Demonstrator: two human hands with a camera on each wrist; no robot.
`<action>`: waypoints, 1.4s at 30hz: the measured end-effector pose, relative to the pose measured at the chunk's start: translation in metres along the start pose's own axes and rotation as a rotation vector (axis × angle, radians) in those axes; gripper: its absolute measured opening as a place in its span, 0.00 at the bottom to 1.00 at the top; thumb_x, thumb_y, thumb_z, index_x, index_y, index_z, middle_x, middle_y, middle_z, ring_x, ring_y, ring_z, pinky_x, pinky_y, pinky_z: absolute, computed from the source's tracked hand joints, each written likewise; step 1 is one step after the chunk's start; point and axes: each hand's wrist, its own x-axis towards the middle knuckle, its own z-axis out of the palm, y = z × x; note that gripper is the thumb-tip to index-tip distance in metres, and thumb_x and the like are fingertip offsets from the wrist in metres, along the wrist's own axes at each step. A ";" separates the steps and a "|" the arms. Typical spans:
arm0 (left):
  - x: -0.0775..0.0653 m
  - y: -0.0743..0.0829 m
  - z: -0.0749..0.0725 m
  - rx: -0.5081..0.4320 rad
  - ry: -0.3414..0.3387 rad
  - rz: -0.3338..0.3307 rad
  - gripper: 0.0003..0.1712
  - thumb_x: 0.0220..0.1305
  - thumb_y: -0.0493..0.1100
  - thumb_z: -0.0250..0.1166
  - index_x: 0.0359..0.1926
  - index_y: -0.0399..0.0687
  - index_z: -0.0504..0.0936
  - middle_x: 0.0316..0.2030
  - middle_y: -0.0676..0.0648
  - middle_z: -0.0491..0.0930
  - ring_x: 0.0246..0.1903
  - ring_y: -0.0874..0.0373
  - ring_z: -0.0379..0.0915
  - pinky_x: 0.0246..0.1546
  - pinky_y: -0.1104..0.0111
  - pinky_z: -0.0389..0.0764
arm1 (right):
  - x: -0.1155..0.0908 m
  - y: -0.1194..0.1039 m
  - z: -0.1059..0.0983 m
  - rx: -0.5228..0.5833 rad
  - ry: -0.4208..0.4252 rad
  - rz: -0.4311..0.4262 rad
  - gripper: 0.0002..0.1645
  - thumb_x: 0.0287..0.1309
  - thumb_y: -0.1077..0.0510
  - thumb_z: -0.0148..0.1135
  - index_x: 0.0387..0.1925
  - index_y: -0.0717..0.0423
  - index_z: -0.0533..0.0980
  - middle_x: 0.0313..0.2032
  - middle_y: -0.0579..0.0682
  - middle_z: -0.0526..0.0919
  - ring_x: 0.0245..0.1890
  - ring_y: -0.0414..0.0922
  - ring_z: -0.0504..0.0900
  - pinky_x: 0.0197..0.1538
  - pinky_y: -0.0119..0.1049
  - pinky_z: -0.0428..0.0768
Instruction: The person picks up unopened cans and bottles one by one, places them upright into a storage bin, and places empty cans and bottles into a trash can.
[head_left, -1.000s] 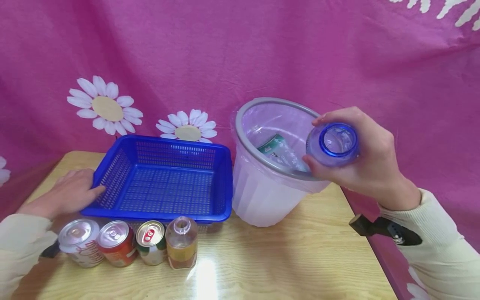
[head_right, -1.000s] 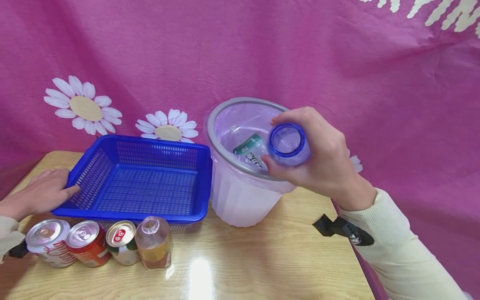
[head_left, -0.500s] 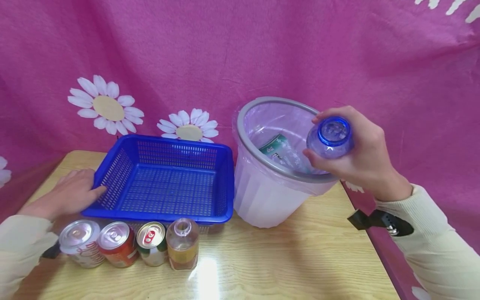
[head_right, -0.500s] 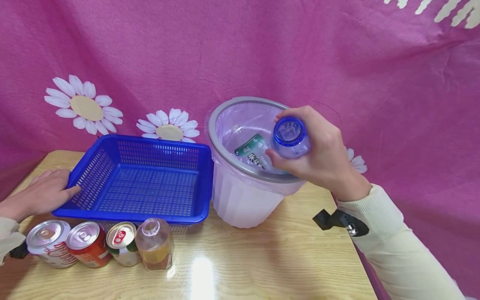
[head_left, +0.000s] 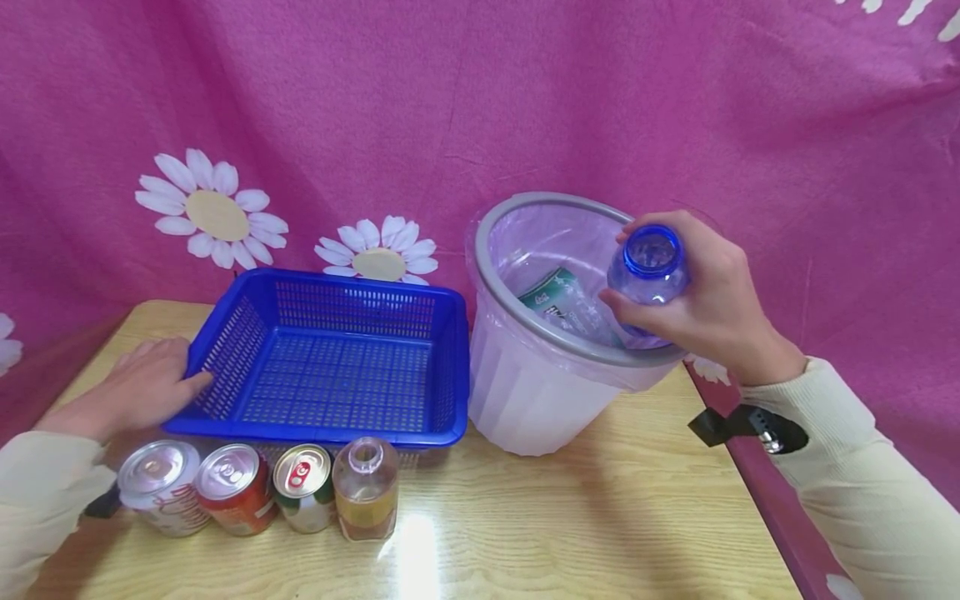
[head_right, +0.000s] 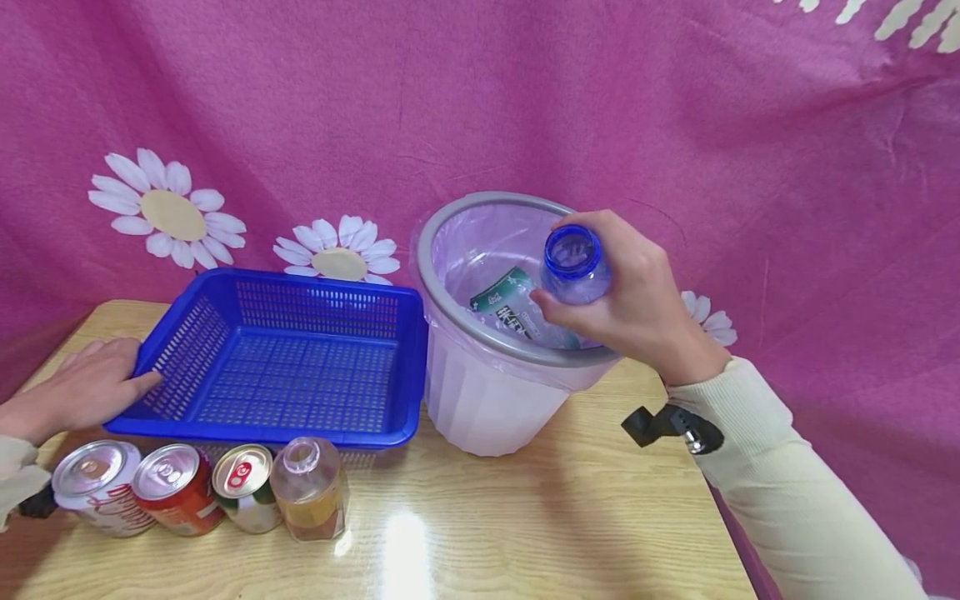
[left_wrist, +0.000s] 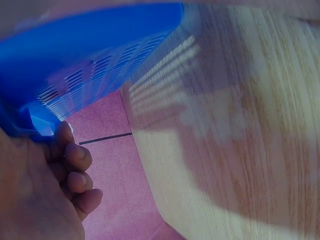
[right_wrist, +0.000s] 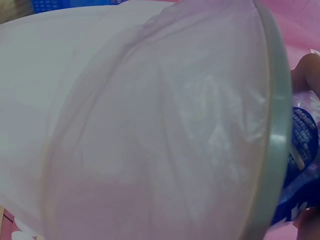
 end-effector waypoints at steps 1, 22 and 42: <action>0.000 0.000 0.000 0.000 0.002 0.000 0.21 0.73 0.49 0.55 0.42 0.29 0.72 0.33 0.40 0.74 0.38 0.42 0.71 0.36 0.56 0.67 | 0.000 0.001 0.001 -0.002 0.003 0.005 0.41 0.29 0.65 0.87 0.52 0.64 0.78 0.46 0.56 0.87 0.49 0.23 0.78 0.58 0.18 0.74; -0.002 0.001 -0.002 -0.031 -0.010 -0.010 0.21 0.74 0.49 0.54 0.43 0.30 0.72 0.36 0.38 0.75 0.38 0.43 0.69 0.37 0.57 0.65 | 0.000 0.009 0.011 -0.020 -0.073 0.091 0.41 0.33 0.62 0.88 0.54 0.57 0.78 0.47 0.48 0.87 0.46 0.25 0.79 0.56 0.17 0.74; -0.002 0.001 -0.001 -0.032 -0.010 -0.015 0.22 0.74 0.49 0.54 0.44 0.29 0.72 0.35 0.38 0.76 0.38 0.43 0.69 0.36 0.57 0.66 | 0.003 0.008 0.018 -0.033 -0.166 0.138 0.43 0.37 0.57 0.88 0.58 0.50 0.77 0.49 0.47 0.87 0.48 0.42 0.84 0.56 0.16 0.72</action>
